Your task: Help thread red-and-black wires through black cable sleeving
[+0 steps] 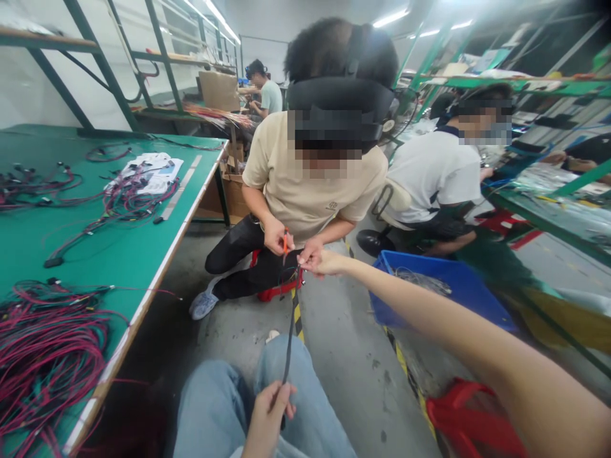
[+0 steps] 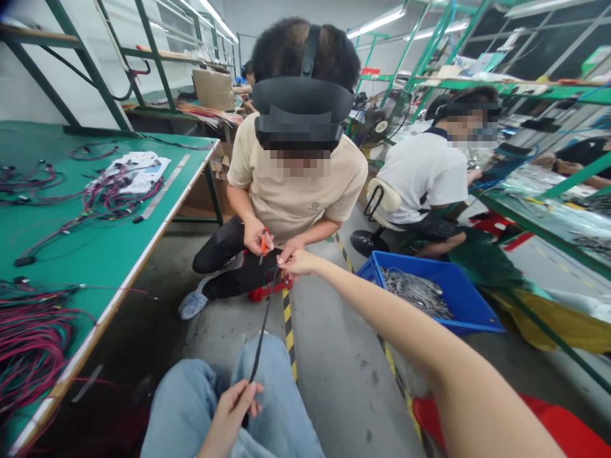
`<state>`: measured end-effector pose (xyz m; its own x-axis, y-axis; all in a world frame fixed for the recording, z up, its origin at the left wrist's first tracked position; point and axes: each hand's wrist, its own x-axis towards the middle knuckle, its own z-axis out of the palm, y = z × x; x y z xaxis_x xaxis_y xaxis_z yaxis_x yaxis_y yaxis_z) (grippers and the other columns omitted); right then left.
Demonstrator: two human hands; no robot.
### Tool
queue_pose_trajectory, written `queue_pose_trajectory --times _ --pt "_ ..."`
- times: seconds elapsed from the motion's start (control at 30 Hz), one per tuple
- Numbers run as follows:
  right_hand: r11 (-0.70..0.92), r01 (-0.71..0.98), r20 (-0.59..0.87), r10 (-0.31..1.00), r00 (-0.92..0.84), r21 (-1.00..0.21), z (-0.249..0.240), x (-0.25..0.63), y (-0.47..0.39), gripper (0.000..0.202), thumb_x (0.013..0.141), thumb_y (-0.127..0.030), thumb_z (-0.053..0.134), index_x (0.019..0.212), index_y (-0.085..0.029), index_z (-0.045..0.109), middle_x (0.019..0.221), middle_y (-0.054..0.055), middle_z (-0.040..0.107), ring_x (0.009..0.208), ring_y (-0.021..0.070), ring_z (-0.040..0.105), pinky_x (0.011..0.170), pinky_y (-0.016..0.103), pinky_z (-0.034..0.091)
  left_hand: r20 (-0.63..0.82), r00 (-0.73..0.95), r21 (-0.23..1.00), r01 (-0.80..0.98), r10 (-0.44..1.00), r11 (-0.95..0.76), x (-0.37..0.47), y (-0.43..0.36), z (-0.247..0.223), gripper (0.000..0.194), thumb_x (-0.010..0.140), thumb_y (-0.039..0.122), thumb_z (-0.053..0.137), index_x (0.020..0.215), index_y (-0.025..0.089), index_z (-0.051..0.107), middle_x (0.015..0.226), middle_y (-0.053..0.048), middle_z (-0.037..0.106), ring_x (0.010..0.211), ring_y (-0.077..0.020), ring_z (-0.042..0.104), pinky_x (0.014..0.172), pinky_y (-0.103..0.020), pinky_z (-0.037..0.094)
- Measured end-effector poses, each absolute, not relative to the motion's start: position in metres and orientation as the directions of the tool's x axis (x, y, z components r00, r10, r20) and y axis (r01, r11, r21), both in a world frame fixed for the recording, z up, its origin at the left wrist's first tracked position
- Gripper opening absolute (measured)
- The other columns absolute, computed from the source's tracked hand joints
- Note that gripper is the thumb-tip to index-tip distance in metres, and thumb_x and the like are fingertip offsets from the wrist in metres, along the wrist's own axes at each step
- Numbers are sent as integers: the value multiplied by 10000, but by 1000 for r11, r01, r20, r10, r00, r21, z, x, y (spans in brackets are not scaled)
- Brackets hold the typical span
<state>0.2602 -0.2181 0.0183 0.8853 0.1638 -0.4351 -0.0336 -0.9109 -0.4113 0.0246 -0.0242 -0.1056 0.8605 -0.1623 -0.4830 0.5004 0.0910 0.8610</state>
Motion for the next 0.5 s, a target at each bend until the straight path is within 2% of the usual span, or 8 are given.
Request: queue_pose_trajectory --times 0.13,0.27,0.33,0.4,0.47,0.5 --pt "-879 -70 -473 185 861 -471 8 213 -233 217 704 -239 542 583 -97 652 504 28 599 455 72 464 491 195 352 -491 857 851 510 -156 124 27 -25 -106 574 578 682 541 681 122 614 422 33 465 509 -140 510 593 -265 395" --pt "-799 -177 -575 240 782 -575 -29 145 -215 306 790 -288 409 843 -162 683 687 10 680 407 56 424 435 179 351 -492 838 853 518 -235 63 25 -26 -115 596 604 688 508 737 119 625 445 17 507 523 -146 518 585 -263 387" --pt "-778 -243 -597 203 776 -580 -54 111 -196 362 821 -286 337 898 -157 667 754 29 689 459 81 495 474 196 408 -489 832 858 513 -262 26 23 -28 -120 600 622 688 488 762 122 631 461 4 536 532 -150 522 597 -266 392" --pt "-776 -281 -569 119 814 -564 -80 81 -176 401 838 -253 282 988 -130 633 894 85 677 718 141 601 661 242 467 -485 831 863 506 -272 6 22 -30 -125 601 629 690 477 774 128 632 466 -1 552 525 -147 517 601 -265 394" --pt "-803 -320 -528 -8 849 -502 -105 56 -158 407 803 -193 342 1156 -147 538 1158 128 571 1047 213 529 872 321 415 -481 830 866 500 -285 -4 23 -32 -126 597 627 694 474 765 135 630 469 -3 559 510 -141 507 592 -260 393" --pt "-835 -350 -517 -95 851 -424 -116 46 -151 461 769 -168 390 1220 -196 483 1233 120 516 1114 240 487 906 355 396 -475 832 869 494 -285 -7 23 -33 -125 591 624 697 473 741 139 627 469 -6 561 504 -138 502 584 -257 392"
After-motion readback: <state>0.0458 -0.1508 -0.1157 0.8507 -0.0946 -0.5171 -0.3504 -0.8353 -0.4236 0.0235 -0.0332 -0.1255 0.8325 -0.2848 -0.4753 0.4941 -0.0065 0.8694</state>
